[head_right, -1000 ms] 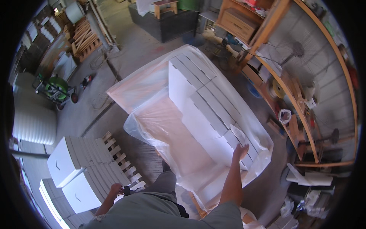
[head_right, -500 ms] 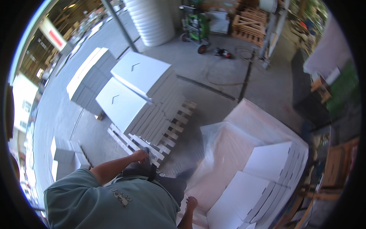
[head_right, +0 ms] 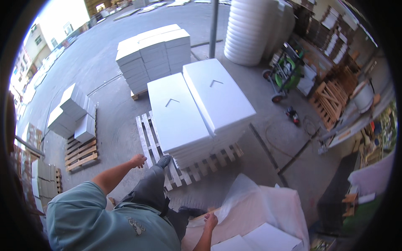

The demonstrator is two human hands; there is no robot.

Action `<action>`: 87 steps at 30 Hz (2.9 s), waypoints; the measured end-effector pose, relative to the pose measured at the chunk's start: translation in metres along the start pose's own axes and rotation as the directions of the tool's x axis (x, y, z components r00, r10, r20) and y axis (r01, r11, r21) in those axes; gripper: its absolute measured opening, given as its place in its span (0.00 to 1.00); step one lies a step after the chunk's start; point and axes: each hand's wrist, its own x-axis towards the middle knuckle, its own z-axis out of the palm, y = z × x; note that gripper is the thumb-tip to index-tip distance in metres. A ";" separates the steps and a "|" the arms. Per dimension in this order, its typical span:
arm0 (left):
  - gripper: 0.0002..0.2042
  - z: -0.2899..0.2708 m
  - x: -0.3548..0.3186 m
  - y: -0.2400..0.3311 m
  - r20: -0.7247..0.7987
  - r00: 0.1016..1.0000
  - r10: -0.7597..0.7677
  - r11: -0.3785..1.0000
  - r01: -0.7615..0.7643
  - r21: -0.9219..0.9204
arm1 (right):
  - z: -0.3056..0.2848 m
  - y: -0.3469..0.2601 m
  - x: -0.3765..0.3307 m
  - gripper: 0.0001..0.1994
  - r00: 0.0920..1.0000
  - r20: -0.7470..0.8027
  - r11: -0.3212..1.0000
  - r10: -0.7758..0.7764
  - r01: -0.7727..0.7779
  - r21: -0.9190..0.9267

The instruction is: The person repeatedly picks up white rectangular panels from a pallet and places them onto a plastic-wrapped stack. The person handles the panels one at a time, aligning them on the growing stack. At the end, the person picks up a white strap from a nearby shelf.

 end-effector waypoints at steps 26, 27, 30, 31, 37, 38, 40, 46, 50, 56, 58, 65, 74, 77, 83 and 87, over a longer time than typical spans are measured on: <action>0.23 -0.323 0.411 0.234 -0.690 0.576 0.439 0.892 -0.189 0.411 | 0.490 -0.173 0.101 0.40 0.853 -0.473 0.964 -0.220 0.117 -0.237; 0.23 -0.326 0.421 0.240 -0.652 0.629 0.424 0.894 -0.175 0.412 | 0.491 -0.174 0.100 0.39 0.867 -0.470 0.974 -0.167 0.072 -0.213; 0.24 -0.332 0.440 0.254 -0.615 0.667 0.420 0.886 -0.156 0.437 | 0.494 -0.180 0.099 0.37 0.893 -0.445 0.983 -0.067 -0.019 -0.185; 0.26 -0.336 0.444 0.256 -0.606 0.684 0.406 0.896 -0.167 0.412 | 0.495 -0.182 0.100 0.37 0.896 -0.436 0.981 -0.081 -0.005 -0.194; 0.30 -0.346 0.455 0.253 -0.490 0.801 0.343 0.920 -0.182 0.348 | 0.492 -0.188 0.104 0.36 0.908 -0.369 0.961 -0.199 0.107 -0.255; 0.30 -0.345 0.455 0.252 -0.496 0.798 0.344 0.918 -0.175 0.355 | 0.490 -0.188 0.105 0.36 0.909 -0.354 0.956 -0.218 0.127 -0.263; 0.30 -0.344 0.457 0.249 -0.496 0.804 0.328 0.918 -0.147 0.368 | 0.487 -0.188 0.105 0.36 0.913 -0.323 0.947 -0.248 0.159 -0.278; 0.29 -0.343 0.442 0.218 -0.537 0.800 0.269 0.942 -0.102 0.320 | 0.478 -0.191 0.102 0.36 0.922 -0.233 0.917 -0.308 0.223 -0.330; 0.28 -0.339 0.413 0.178 -0.564 0.801 0.203 0.965 -0.065 0.256 | 0.475 -0.196 0.100 0.35 0.928 -0.184 0.906 -0.325 0.250 -0.343; 0.28 -0.330 0.343 0.104 -0.561 0.827 0.038 0.994 0.025 0.105 | 0.462 -0.197 0.106 0.35 0.935 -0.152 0.909 -0.321 0.259 -0.328; 0.33 -0.340 0.331 0.089 -0.396 0.916 -0.064 0.988 0.112 0.102 | 0.454 -0.190 0.111 0.35 0.931 -0.189 0.919 -0.313 0.246 -0.309; 0.40 -0.377 0.349 0.096 0.039 0.994 -0.105 0.994 0.104 0.020 | 0.404 -0.164 0.118 0.34 0.966 -0.116 0.957 -0.230 0.203 -0.206; 0.48 -0.359 0.374 0.092 -0.010 0.998 -0.069 0.996 0.068 -0.061 | 0.399 -0.164 0.120 0.33 0.999 0.037 0.988 0.004 -0.009 0.154; 0.49 -0.355 0.368 0.086 -0.007 1.000 -0.022 0.987 0.021 -0.162 | 0.393 -0.165 0.127 0.34 0.994 0.054 0.980 0.100 -0.108 0.169; 0.48 -0.313 0.331 -0.003 0.009 1.000 -0.012 0.957 0.014 -0.289 | 0.351 -0.185 0.133 0.37 0.977 -0.077 0.919 0.200 -0.214 -0.330; 0.48 -0.274 0.274 -0.063 0.123 0.987 0.107 0.895 -0.041 -0.444 | 0.315 -0.192 0.119 0.39 0.985 -0.016 0.894 0.174 -0.165 -0.416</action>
